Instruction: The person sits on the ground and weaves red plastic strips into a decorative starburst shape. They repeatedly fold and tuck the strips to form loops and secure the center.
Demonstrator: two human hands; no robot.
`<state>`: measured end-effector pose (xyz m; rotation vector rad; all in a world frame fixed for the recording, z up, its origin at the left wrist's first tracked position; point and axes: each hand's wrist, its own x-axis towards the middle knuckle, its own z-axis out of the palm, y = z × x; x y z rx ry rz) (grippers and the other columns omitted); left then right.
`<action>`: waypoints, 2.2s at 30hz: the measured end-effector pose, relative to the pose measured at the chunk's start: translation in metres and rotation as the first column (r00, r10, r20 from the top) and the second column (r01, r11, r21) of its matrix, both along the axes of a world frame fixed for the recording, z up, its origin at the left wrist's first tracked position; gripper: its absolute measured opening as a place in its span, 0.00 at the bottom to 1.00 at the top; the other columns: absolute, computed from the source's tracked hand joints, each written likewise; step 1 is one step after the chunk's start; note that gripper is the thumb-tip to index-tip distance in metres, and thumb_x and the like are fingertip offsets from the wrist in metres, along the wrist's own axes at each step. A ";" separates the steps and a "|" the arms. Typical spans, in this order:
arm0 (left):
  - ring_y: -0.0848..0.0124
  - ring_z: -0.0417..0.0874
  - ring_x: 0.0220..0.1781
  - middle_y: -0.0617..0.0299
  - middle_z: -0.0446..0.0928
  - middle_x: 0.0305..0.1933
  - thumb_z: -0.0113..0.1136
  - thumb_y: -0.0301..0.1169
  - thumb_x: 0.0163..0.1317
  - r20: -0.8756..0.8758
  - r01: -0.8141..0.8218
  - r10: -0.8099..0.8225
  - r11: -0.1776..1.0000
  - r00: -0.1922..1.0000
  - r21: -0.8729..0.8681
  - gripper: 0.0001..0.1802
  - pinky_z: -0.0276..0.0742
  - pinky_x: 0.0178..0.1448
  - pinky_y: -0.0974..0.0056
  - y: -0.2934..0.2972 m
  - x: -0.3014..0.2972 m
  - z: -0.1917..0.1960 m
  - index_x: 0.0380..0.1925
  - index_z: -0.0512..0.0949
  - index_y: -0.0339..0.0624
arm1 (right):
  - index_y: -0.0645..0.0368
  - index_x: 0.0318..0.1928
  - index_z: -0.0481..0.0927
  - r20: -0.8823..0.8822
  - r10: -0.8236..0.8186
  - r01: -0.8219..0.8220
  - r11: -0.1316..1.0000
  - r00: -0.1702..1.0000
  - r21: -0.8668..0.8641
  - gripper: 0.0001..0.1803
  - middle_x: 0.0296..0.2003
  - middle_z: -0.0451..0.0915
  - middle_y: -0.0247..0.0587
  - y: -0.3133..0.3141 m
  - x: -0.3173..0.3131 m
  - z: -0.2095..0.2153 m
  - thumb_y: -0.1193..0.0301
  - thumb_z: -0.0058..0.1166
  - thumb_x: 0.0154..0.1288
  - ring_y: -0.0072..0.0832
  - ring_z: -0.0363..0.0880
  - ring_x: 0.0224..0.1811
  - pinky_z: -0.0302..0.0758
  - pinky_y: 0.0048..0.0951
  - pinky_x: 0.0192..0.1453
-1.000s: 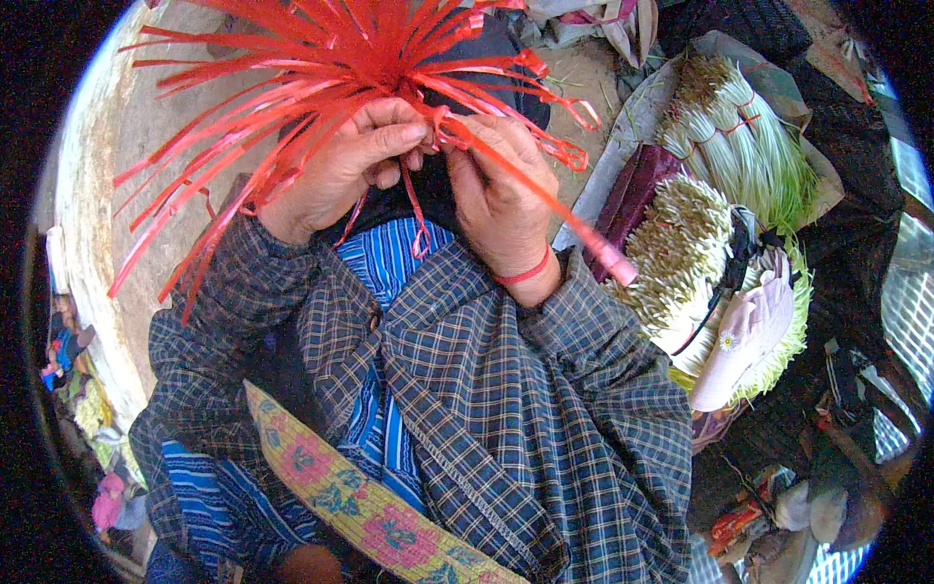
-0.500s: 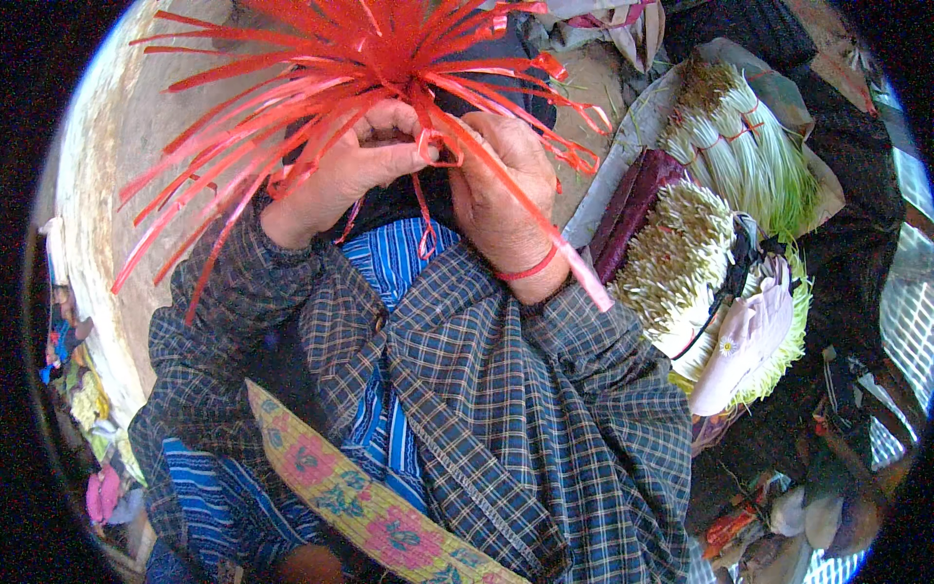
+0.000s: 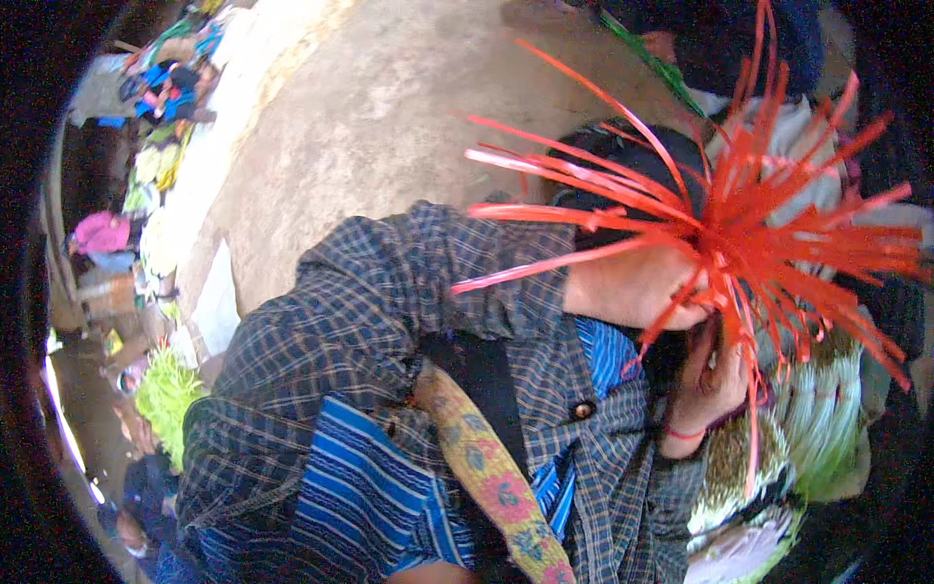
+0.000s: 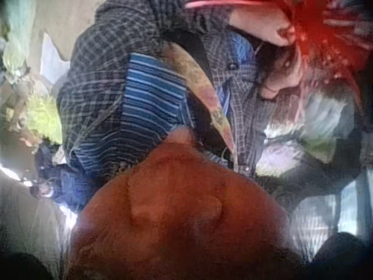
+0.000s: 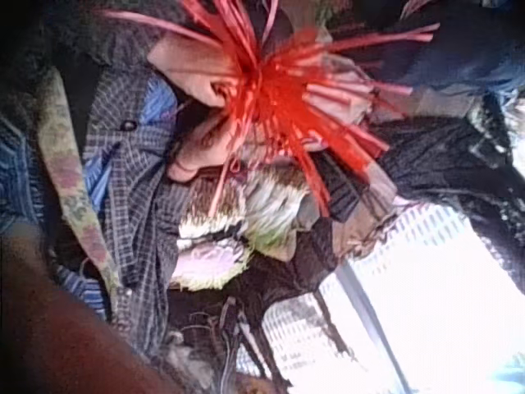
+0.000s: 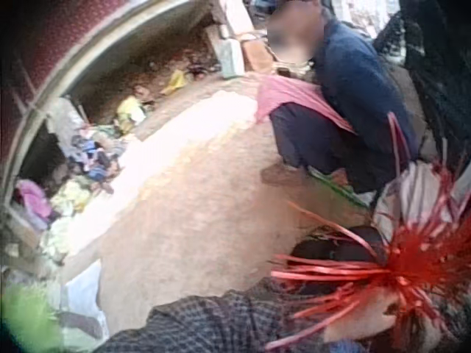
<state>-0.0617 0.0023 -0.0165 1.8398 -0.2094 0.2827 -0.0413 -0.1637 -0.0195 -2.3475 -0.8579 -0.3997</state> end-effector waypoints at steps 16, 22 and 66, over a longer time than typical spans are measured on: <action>0.57 0.79 0.29 0.54 0.77 0.24 0.54 0.30 0.47 0.163 0.027 -0.041 0.996 0.986 0.087 0.06 0.72 0.28 0.57 -0.001 0.006 -0.009 0.21 0.75 0.39 | 0.71 0.42 0.75 -0.296 0.030 0.077 0.936 0.955 0.342 0.11 0.38 0.79 0.46 -0.003 0.006 -0.009 0.77 0.51 0.61 0.25 0.76 0.37 0.73 0.26 0.44; 0.64 0.81 0.27 0.55 0.78 0.23 0.54 0.29 0.50 0.045 0.106 -0.100 0.982 0.994 -0.154 0.06 0.74 0.31 0.62 -0.001 0.007 -0.010 0.24 0.77 0.39 | 0.68 0.41 0.75 -0.245 0.046 0.025 0.960 0.968 0.278 0.09 0.37 0.79 0.45 -0.003 0.012 -0.002 0.77 0.51 0.61 0.27 0.76 0.37 0.73 0.26 0.44; 0.54 0.78 0.25 0.52 0.75 0.20 0.52 0.36 0.52 0.135 -0.043 0.027 0.991 0.990 0.123 0.10 0.72 0.30 0.54 0.002 0.007 -0.003 0.20 0.74 0.42 | 0.69 0.44 0.74 -0.269 0.168 -0.132 0.981 0.948 0.144 0.12 0.40 0.77 0.46 -0.010 0.036 0.009 0.83 0.49 0.58 0.28 0.75 0.40 0.73 0.27 0.46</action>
